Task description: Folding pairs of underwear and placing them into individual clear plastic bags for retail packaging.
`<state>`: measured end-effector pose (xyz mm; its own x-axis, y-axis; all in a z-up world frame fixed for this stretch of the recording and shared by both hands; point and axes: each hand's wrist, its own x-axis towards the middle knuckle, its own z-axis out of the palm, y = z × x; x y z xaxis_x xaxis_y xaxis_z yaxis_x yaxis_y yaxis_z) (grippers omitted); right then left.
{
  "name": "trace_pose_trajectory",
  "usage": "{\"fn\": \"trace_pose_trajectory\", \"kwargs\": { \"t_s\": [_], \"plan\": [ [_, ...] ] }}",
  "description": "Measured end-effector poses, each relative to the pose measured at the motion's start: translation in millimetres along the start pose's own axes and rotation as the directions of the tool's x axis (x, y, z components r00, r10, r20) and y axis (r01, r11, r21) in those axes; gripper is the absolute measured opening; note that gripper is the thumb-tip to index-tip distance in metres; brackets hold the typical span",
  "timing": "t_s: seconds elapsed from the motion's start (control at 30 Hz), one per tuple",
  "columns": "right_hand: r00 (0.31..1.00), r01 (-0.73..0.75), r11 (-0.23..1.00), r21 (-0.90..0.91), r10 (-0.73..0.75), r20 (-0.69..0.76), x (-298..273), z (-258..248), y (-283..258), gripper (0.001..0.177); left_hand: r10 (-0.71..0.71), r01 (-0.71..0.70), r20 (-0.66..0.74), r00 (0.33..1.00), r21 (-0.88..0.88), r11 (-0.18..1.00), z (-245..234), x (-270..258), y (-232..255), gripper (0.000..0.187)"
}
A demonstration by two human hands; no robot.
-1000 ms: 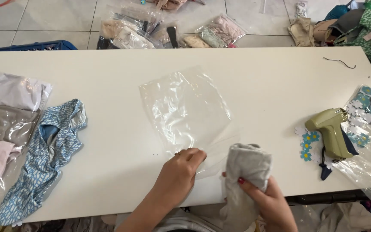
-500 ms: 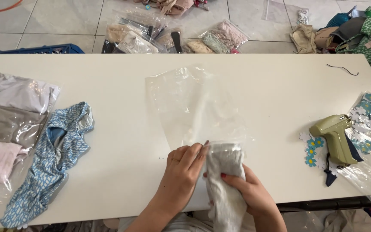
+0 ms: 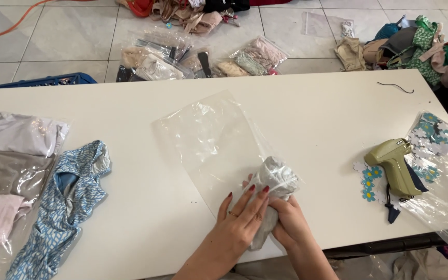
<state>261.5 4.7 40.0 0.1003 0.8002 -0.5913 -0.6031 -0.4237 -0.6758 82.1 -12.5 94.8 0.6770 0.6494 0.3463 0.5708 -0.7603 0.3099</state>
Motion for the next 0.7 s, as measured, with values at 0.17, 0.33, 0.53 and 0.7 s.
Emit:
{"fn": "trace_pose_trajectory", "kwargs": {
  "t_s": [0.17, 0.33, 0.53, 0.7],
  "plan": [
    [0.997, -0.033, 0.998, 0.051, 0.037, -0.074, -15.8, 31.3, -2.0, 0.036, -0.019, 0.021, 0.021, 1.0, -0.111, 0.994, 10.6, -6.9, -3.5, 0.056],
    [0.986, -0.027, 0.974, -0.224, 0.062, 0.152, -31.4, 15.6, -15.2, 0.046, -0.061, 0.065, 0.038, 0.997, -0.105, 0.992, -3.1, -7.0, -9.5, 0.065],
    [0.992, -0.048, 0.837, -0.545, 0.104, 0.073, -7.3, -19.9, -6.9, 0.025, -0.018, 0.026, 0.073, 0.997, -0.109, 0.994, 9.6, -9.8, -6.2, 0.064],
    [0.99, -0.075, 0.877, -0.475, 0.123, 0.071, -3.2, -17.3, 5.1, 0.022, -0.012, 0.012, 0.001, 1.0, -0.017, 1.0, 12.5, -10.9, -1.9, 0.061]
  ]
}}
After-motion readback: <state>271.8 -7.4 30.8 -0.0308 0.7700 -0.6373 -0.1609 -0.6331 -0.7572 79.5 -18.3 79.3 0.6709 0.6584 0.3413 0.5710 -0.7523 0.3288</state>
